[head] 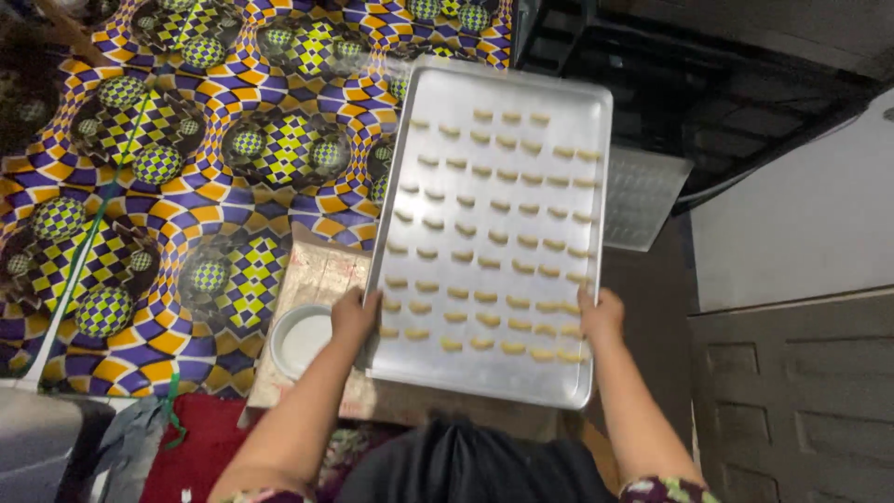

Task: Shaping dough into crescents, arranging them on a baking tray, and placing the tray into an industrial oven.

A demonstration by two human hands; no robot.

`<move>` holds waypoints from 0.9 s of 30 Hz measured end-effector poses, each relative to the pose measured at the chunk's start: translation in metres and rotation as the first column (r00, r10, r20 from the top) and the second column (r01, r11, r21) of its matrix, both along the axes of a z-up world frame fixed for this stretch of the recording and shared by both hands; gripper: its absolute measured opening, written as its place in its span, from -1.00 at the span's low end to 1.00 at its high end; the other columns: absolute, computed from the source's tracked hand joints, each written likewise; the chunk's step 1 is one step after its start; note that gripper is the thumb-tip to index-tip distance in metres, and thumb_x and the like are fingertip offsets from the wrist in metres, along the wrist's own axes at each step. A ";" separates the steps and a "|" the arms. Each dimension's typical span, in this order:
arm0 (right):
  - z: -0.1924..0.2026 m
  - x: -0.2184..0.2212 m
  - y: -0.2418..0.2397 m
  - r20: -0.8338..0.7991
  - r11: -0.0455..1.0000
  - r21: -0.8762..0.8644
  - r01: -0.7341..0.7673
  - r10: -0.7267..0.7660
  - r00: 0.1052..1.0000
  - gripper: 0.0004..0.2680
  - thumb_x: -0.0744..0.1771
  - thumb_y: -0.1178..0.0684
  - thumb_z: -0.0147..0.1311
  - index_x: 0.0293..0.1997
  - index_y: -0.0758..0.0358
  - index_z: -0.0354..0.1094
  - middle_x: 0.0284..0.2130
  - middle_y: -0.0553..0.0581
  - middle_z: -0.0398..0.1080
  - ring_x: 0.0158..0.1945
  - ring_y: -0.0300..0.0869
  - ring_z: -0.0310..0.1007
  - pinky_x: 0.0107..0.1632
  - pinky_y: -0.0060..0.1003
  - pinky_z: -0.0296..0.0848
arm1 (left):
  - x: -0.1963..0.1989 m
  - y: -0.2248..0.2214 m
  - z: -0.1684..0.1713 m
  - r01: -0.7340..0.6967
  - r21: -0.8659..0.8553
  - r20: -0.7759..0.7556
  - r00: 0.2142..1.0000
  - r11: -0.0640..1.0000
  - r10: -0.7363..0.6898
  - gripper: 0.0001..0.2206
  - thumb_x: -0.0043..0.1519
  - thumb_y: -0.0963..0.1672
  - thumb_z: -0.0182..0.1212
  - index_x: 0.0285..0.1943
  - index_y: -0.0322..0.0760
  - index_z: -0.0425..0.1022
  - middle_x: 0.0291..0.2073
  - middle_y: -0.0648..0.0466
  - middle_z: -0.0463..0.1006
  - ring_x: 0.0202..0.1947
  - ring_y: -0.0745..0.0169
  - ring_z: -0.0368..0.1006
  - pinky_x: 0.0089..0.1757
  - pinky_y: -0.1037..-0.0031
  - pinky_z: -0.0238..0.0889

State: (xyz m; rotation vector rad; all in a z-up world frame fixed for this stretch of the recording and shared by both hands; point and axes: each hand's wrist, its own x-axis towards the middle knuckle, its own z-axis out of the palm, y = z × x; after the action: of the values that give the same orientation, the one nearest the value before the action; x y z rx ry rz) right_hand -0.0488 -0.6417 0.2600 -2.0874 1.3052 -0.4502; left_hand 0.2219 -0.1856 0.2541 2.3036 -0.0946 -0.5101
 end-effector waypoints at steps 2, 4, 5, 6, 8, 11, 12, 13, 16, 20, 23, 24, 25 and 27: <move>0.022 0.007 -0.022 0.028 0.999 -0.039 -0.001 0.003 1.000 -0.76 0.31 -0.13 0.31 -0.34 0.27 0.52 -0.53 0.32 0.39 -0.31 0.13 0.46 -0.20 -0.04 0.41 | 0.013 -0.001 0.049 0.008 -0.041 0.024 1.000 0.999 -0.007 -0.60 0.18 0.11 0.26 -0.21 -0.29 0.56 -0.32 -0.28 0.60 -0.07 -0.41 0.52 -0.09 -0.04 0.38; 0.062 0.020 -0.030 0.076 0.997 -0.082 -0.001 0.007 0.997 -0.79 0.29 -0.14 0.34 -0.34 0.17 0.52 -0.54 0.19 0.40 -0.36 -0.03 0.43 -0.23 -0.10 0.41 | 0.029 -0.007 0.094 0.018 -0.087 0.068 0.998 0.996 -0.012 -0.62 0.15 0.09 0.31 -0.20 -0.28 0.56 -0.32 -0.27 0.60 -0.07 -0.40 0.52 -0.10 -0.05 0.37; 0.094 0.022 -0.021 0.137 0.999 -0.044 -0.014 0.020 0.990 -0.83 0.30 -0.10 0.32 -0.32 0.15 0.53 -0.56 0.16 0.41 -0.41 -0.11 0.40 -0.29 -0.17 0.39 | 0.028 -0.003 0.113 0.006 -0.122 0.073 0.997 0.993 0.003 -0.66 0.13 0.09 0.35 -0.22 -0.22 0.58 -0.37 -0.20 0.60 -0.13 -0.32 0.54 -0.14 0.01 0.38; 0.125 0.025 -0.011 0.197 1.000 -0.005 -0.030 0.031 0.980 -0.86 0.32 -0.06 0.30 -0.30 0.14 0.54 -0.58 0.12 0.42 -0.45 -0.19 0.37 -0.34 -0.24 0.37 | 0.028 0.002 0.130 -0.006 -0.156 0.078 0.997 0.988 0.018 -0.69 0.11 0.08 0.38 -0.25 -0.15 0.59 -0.42 -0.14 0.60 -0.19 -0.24 0.57 -0.18 0.07 0.38; 0.150 0.027 -0.012 0.210 0.998 0.007 -0.068 0.065 0.976 -0.87 0.33 -0.05 0.30 -0.29 0.12 0.54 -0.58 0.12 0.41 -0.47 -0.21 0.36 -0.37 -0.27 0.36 | 0.016 0.013 0.167 -0.036 -0.224 0.103 0.993 0.974 0.061 -0.73 0.10 0.03 0.43 -0.28 -0.18 0.58 -0.52 -0.11 0.53 -0.31 -0.13 0.51 -0.25 0.16 0.34; 0.178 0.029 0.000 0.285 0.990 0.050 -0.129 0.110 0.952 -0.88 0.35 -0.03 0.29 -0.26 0.13 0.52 -0.58 0.06 0.39 -0.48 -0.26 0.33 -0.40 -0.35 0.32 | -0.003 0.034 0.211 -0.060 -0.332 0.130 0.986 0.941 0.109 -0.76 0.07 -0.04 0.48 -0.36 -0.23 0.52 -0.65 0.00 0.37 -0.49 0.09 0.37 -0.38 0.34 0.21; 0.184 0.028 0.007 0.329 0.982 0.081 -0.168 0.133 0.935 -0.89 0.36 -0.01 0.28 -0.23 0.15 0.50 -0.58 0.01 0.38 -0.48 -0.29 0.30 -0.39 -0.40 0.30 | -0.011 0.042 0.223 -0.076 -0.372 0.114 0.985 0.925 0.126 -0.76 0.07 -0.07 0.48 -0.39 -0.25 0.49 -0.69 0.07 0.29 -0.54 0.20 0.28 -0.43 0.42 0.13; 0.194 0.032 0.021 0.330 0.984 0.081 -0.161 0.126 0.936 -0.89 0.36 -0.01 0.28 -0.23 0.15 0.50 -0.58 0.01 0.38 -0.48 -0.29 0.30 -0.39 -0.40 0.30 | -0.010 0.053 0.223 -0.068 -0.371 0.116 0.986 0.926 0.119 -0.76 0.07 -0.07 0.48 -0.39 -0.25 0.49 -0.69 0.07 0.29 -0.54 0.20 0.28 -0.43 0.42 0.13; 0.218 0.040 0.064 0.352 0.975 0.117 -0.187 0.135 0.926 -0.87 0.34 0.01 0.30 -0.22 0.21 0.49 -0.59 0.02 0.39 -0.50 -0.31 0.30 -0.41 -0.44 0.30 | -0.011 0.091 0.220 -0.101 -0.340 0.095 0.985 0.935 0.141 -0.74 0.06 -0.07 0.48 -0.42 -0.29 0.48 -0.71 -0.03 0.31 -0.55 0.12 0.27 -0.45 0.34 0.14; 0.233 0.072 0.128 0.338 0.974 0.121 -0.189 0.139 0.931 -0.87 0.32 -0.01 0.34 -0.29 0.17 0.51 -0.61 0.04 0.40 -0.51 -0.33 0.30 -0.43 -0.45 0.29 | 0.026 0.143 0.219 -0.114 -0.478 0.021 0.990 0.871 0.141 -0.80 0.12 -0.12 0.44 -0.41 -0.26 0.48 -0.73 0.12 0.28 -0.61 0.31 0.21 -0.50 0.54 0.05; 0.242 0.097 0.182 0.315 0.972 0.135 -0.192 0.142 0.938 -0.87 0.32 0.01 0.34 -0.29 0.19 0.51 -0.61 0.05 0.40 -0.52 -0.33 0.30 -0.43 -0.46 0.29 | 0.049 0.193 0.227 -0.141 -0.500 -0.017 0.988 0.854 0.153 -0.79 0.14 -0.12 0.43 -0.42 -0.24 0.45 -0.74 0.17 0.26 -0.62 0.37 0.18 -0.51 0.59 0.01; 0.245 0.106 0.195 0.316 0.971 0.141 -0.193 0.141 0.938 -0.88 0.32 0.02 0.33 -0.28 0.20 0.50 -0.61 0.05 0.40 -0.51 -0.33 0.30 -0.43 -0.46 0.28 | 0.061 0.205 0.232 -0.136 -0.497 -0.009 0.988 0.857 0.151 -0.78 0.14 -0.13 0.43 -0.44 -0.24 0.44 -0.74 0.19 0.23 -0.62 0.40 0.16 -0.52 0.60 -0.02; 0.249 0.114 0.210 0.325 0.972 0.133 -0.195 0.143 0.935 -0.88 0.32 0.02 0.33 -0.28 0.20 0.50 -0.61 0.05 0.40 -0.51 -0.33 0.30 -0.43 -0.46 0.28 | 0.070 0.217 0.231 -0.131 -0.503 0.000 0.988 0.854 0.151 -0.78 0.14 -0.13 0.43 -0.44 -0.24 0.44 -0.74 0.19 0.23 -0.62 0.40 0.16 -0.52 0.60 -0.02; 0.255 0.122 0.240 0.321 0.970 0.172 -0.169 0.107 0.941 -0.89 0.32 0.05 0.32 -0.28 0.24 0.50 -0.60 0.07 0.41 -0.52 -0.31 0.30 -0.44 -0.44 0.30 | 0.080 0.240 0.230 -0.140 -0.502 -0.003 0.987 0.853 0.160 -0.75 0.11 -0.12 0.47 -0.46 -0.24 0.43 -0.75 0.18 0.23 -0.63 0.40 0.15 -0.53 0.59 -0.02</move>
State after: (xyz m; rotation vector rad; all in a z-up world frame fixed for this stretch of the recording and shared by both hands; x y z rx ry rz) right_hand 0.0731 -0.4018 0.5147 -1.8410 0.9709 -0.5378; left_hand 0.3018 0.0542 0.4838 1.7894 -0.0569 -0.3125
